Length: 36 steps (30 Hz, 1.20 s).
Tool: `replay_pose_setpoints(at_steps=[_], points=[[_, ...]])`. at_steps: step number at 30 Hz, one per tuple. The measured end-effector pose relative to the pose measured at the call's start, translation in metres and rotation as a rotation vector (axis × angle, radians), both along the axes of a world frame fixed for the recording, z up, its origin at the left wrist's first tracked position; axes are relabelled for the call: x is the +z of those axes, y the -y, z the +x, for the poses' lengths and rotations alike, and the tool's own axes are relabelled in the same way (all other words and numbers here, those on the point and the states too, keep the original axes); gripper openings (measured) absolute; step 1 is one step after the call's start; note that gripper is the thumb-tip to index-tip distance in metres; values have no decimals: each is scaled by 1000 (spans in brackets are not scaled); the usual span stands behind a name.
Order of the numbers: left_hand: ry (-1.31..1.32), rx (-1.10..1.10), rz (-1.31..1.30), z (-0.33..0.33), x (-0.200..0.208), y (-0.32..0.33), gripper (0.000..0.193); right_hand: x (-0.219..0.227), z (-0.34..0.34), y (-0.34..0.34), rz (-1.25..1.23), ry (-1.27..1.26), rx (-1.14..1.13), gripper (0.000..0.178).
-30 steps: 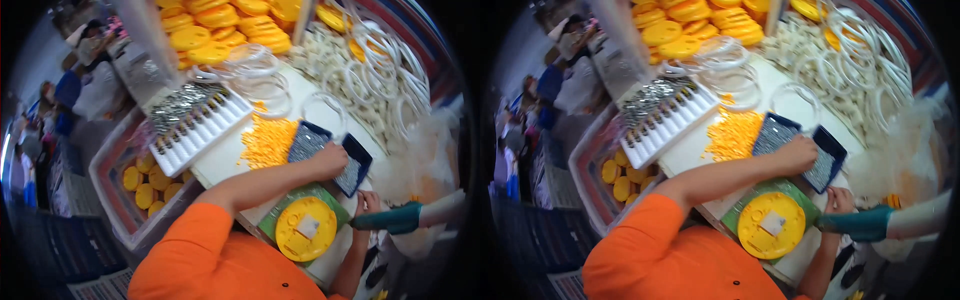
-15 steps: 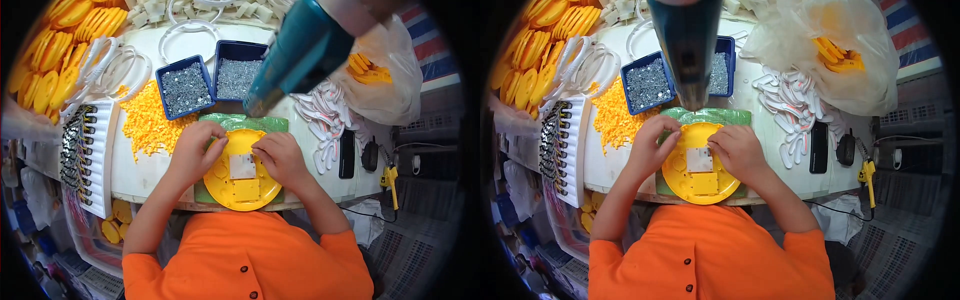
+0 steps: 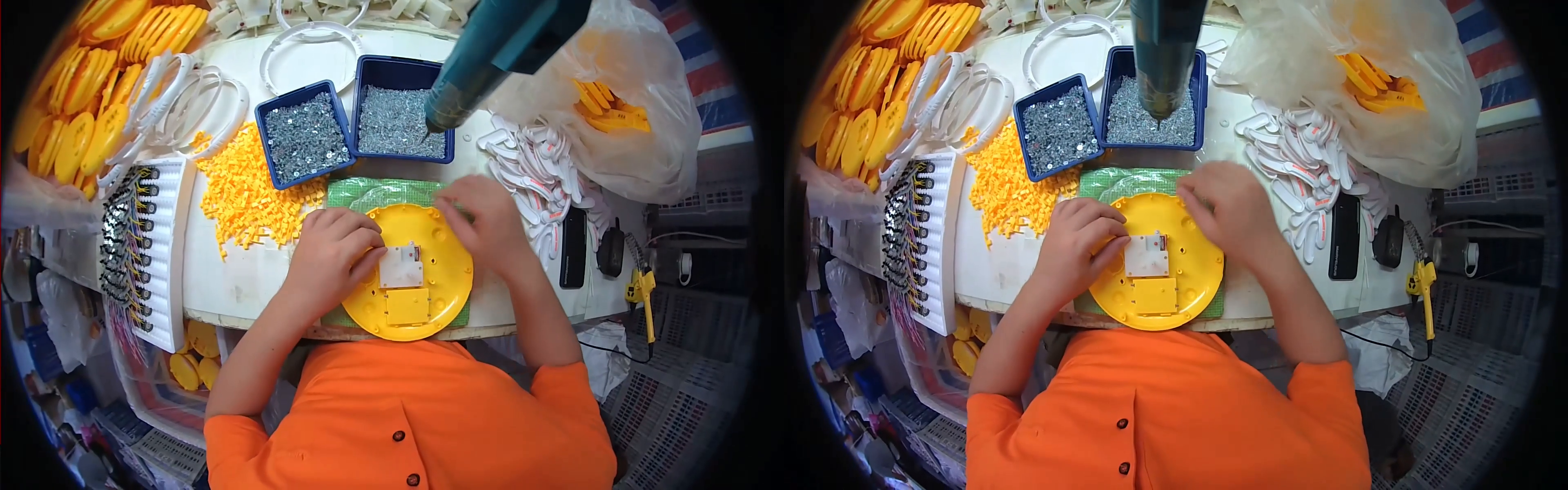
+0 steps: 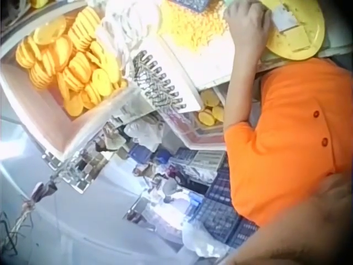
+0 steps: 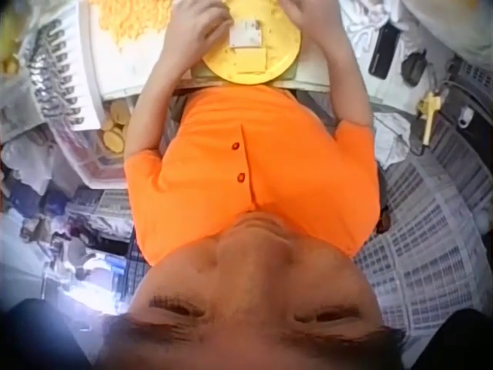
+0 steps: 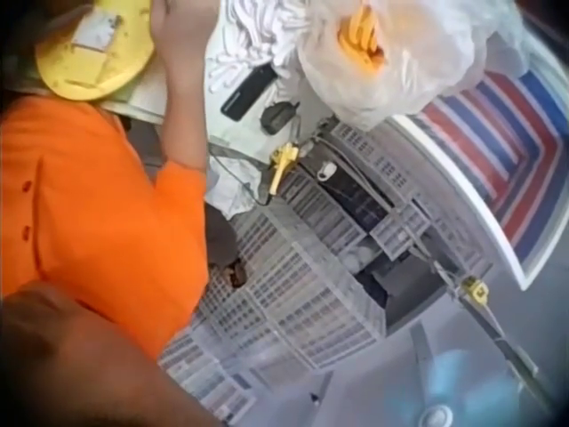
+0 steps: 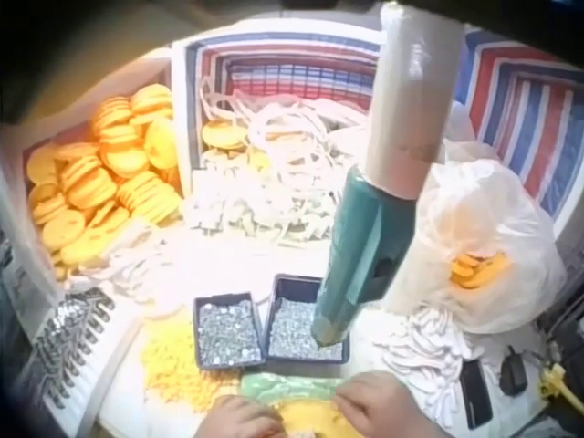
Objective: Assembling plastic toy housings by applying adhesive and inserting small metal fasteners.
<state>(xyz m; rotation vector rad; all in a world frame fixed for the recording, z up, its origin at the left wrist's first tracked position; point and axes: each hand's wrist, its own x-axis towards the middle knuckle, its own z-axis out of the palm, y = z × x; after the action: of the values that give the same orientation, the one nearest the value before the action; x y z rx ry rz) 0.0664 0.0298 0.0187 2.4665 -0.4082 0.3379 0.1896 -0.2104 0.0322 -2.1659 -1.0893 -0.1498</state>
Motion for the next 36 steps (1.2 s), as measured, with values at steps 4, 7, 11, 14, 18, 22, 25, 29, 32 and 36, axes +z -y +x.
replay_pose_setpoints(at_steps=[4,7,11,14,18,22,25,29,32,36], points=[[25,-63,21,3,7,-6,14,10,38,-14,-50,148,-92,9],[34,-82,-44,13,11,-10,15,-9,65,-18,-189,162,-191,9],[59,-30,-12,57,23,-20,17,-4,77,-35,-229,278,-64,9],[184,68,57,109,16,-22,18,-4,75,-34,-208,289,-115,12],[235,175,289,145,-8,-33,16,4,71,-40,-297,309,-124,14],[212,180,238,143,-7,-32,14,-3,75,-35,-223,287,-78,11],[226,167,168,138,-4,-30,12,-14,82,-33,-84,165,-75,10],[262,137,38,126,1,-25,10,-35,90,-32,202,-33,-102,13],[221,110,-91,96,6,-29,9,-15,66,-27,170,-13,-147,11],[58,143,-266,32,10,-21,10,13,17,-6,71,-134,-200,16]])
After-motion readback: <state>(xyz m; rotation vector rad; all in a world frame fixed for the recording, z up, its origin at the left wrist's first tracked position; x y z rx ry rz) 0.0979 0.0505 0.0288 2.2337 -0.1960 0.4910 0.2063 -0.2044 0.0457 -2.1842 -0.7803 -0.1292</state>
